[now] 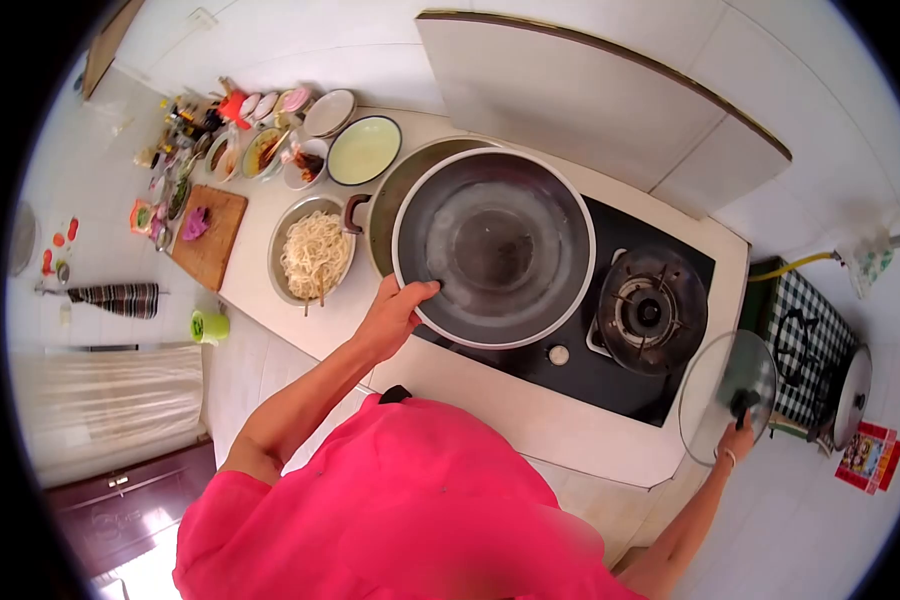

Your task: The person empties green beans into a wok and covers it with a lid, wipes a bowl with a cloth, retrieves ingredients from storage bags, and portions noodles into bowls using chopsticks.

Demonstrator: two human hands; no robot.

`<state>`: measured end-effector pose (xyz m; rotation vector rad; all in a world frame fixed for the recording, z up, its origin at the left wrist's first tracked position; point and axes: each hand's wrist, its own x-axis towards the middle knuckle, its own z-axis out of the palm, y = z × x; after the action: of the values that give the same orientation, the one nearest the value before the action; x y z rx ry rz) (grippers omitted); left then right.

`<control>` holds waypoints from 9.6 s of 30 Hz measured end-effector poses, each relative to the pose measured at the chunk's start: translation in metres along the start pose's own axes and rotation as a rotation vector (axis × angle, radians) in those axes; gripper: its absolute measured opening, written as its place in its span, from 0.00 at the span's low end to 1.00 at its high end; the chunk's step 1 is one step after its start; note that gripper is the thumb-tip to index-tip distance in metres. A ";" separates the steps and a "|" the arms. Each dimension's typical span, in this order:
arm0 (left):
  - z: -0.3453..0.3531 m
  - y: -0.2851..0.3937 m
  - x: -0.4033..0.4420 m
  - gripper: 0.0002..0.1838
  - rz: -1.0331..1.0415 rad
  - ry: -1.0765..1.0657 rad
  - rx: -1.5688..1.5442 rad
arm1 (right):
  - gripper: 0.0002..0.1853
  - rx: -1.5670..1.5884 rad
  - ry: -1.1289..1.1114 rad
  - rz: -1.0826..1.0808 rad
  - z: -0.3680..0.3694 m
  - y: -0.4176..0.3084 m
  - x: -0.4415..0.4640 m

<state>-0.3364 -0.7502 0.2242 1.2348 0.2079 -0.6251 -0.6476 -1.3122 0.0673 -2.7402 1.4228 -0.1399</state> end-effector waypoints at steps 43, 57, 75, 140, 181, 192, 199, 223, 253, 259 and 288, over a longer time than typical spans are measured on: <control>-0.388 -0.062 -0.263 0.13 0.525 0.832 -0.430 | 0.25 0.214 -0.136 -0.936 -0.073 -0.567 -0.153; -0.535 -0.092 -0.218 0.17 0.171 0.637 -0.422 | 0.20 0.118 0.050 -0.829 -0.062 -0.575 -0.171; -0.666 -0.012 -0.181 0.18 0.258 0.910 -0.436 | 0.11 0.806 -0.407 -1.706 -0.049 -0.841 -0.474; -0.997 0.103 0.020 0.17 0.090 0.419 -0.487 | 0.14 0.571 -0.166 -0.819 0.102 -0.996 -0.592; -0.668 -0.210 -0.253 0.09 -0.779 -0.981 0.553 | 0.19 0.808 0.445 1.711 0.027 -0.628 -1.499; -0.552 -0.374 -0.534 0.07 -0.835 -1.240 0.853 | 0.16 1.121 1.064 1.800 0.005 -0.457 -1.602; -0.462 -0.494 -0.683 0.07 -0.875 -1.316 0.897 | 0.15 1.051 1.279 1.840 -0.033 -0.285 -1.680; -0.432 -0.901 -1.542 0.19 -1.130 -2.228 1.137 | 0.17 0.115 0.628 1.507 -0.027 0.138 -2.026; -0.507 -1.009 -1.811 0.35 -0.805 -2.494 1.124 | 0.16 0.453 0.727 1.718 -0.047 0.156 -2.124; -0.463 -0.948 -1.752 0.33 -0.105 -2.691 0.690 | 0.14 0.057 1.332 1.694 -0.167 0.213 -2.127; -0.375 -0.507 -1.031 0.26 0.001 -1.080 0.427 | 0.13 1.136 -0.085 -0.158 -0.167 0.060 -1.435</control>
<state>-1.3883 -0.1580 0.1736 1.1315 -0.8636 -1.2868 -1.5354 -0.1735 0.1469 -1.8432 0.7091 -0.6043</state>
